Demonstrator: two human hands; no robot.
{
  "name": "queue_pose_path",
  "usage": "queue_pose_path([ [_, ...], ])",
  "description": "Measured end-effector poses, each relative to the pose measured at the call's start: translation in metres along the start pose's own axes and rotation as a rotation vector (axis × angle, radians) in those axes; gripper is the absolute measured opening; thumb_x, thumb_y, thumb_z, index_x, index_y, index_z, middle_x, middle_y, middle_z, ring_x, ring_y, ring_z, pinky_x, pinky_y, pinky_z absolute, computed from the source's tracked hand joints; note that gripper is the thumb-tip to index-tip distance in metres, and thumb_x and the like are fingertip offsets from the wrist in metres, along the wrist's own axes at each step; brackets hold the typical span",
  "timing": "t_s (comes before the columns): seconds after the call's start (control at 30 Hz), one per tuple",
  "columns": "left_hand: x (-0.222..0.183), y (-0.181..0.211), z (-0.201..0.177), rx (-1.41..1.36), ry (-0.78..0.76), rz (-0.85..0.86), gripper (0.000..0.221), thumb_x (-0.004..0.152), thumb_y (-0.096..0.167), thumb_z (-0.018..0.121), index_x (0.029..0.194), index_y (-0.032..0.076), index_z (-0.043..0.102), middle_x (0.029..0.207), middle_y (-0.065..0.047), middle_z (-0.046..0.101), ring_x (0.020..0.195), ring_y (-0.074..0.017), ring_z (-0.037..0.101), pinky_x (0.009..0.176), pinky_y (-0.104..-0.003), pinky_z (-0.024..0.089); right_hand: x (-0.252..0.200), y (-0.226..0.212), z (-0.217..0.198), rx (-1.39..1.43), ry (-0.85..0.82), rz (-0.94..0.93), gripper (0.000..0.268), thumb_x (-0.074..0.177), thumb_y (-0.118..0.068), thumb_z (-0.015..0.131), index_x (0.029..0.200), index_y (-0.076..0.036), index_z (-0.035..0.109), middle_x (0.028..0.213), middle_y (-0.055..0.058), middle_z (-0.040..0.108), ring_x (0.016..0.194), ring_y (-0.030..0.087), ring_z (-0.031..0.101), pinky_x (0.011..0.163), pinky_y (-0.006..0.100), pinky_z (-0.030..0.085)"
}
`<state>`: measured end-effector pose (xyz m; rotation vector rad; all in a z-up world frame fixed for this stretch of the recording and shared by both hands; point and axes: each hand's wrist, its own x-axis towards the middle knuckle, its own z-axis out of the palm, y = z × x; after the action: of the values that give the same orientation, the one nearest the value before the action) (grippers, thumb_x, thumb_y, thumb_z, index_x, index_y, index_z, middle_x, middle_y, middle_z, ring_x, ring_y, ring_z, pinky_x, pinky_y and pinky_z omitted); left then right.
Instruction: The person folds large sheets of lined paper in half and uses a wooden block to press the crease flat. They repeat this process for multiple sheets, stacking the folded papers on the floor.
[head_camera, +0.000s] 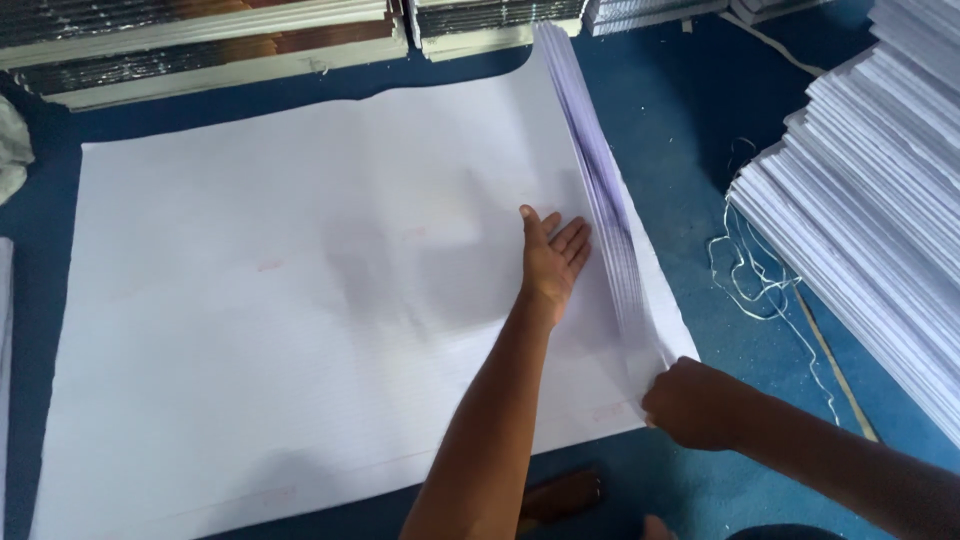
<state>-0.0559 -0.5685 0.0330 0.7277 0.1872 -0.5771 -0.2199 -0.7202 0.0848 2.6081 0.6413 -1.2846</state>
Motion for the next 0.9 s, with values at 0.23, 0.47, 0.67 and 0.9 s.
queue_pose_path([
  [0.23,0.016,0.004,-0.002,0.075,-0.023,0.005,0.103,0.091,0.078,0.014,0.16,0.003,0.008,0.163,-0.026,0.027,0.151,-0.0339,0.031,0.125,-0.041,0.026,-0.009,0.004,0.003,-0.005,-0.009,0.02,0.015,0.098,-0.017,0.067,0.105,-0.006,0.075,0.104,0.016,0.075,0.089,0.027,0.077,0.092,0.04,0.06],
  [0.47,0.018,0.004,-0.002,-0.014,0.023,-0.009,0.1,0.093,0.077,0.014,0.16,0.003,0.01,0.164,-0.024,0.027,0.152,-0.0333,0.031,0.125,-0.041,0.025,-0.019,0.014,-0.003,-0.045,-0.118,-0.023,0.017,0.1,-0.013,0.065,0.114,-0.005,0.071,0.113,0.021,0.072,0.094,0.031,0.077,0.095,0.041,0.06],
  [0.67,0.029,-0.003,-0.007,0.024,0.017,0.041,0.095,0.097,0.07,0.024,0.16,0.001,0.009,0.163,-0.025,0.03,0.151,-0.0316,0.033,0.123,-0.039,0.029,-0.021,0.012,-0.007,0.062,-0.092,-0.035,0.019,0.1,-0.02,0.066,0.114,-0.009,0.073,0.117,0.016,0.073,0.098,0.031,0.076,0.102,0.044,0.055],
  [0.9,0.048,-0.029,-0.016,0.351,0.004,0.271,0.088,0.092,0.049,0.067,0.151,-0.008,0.034,0.142,-0.023,0.054,0.115,-0.0199,0.058,0.096,-0.031,0.051,-0.031,0.015,-0.012,0.27,-0.102,0.028,0.02,0.1,-0.029,0.065,0.11,-0.014,0.073,0.113,0.008,0.075,0.097,0.022,0.073,0.099,0.04,0.057],
])
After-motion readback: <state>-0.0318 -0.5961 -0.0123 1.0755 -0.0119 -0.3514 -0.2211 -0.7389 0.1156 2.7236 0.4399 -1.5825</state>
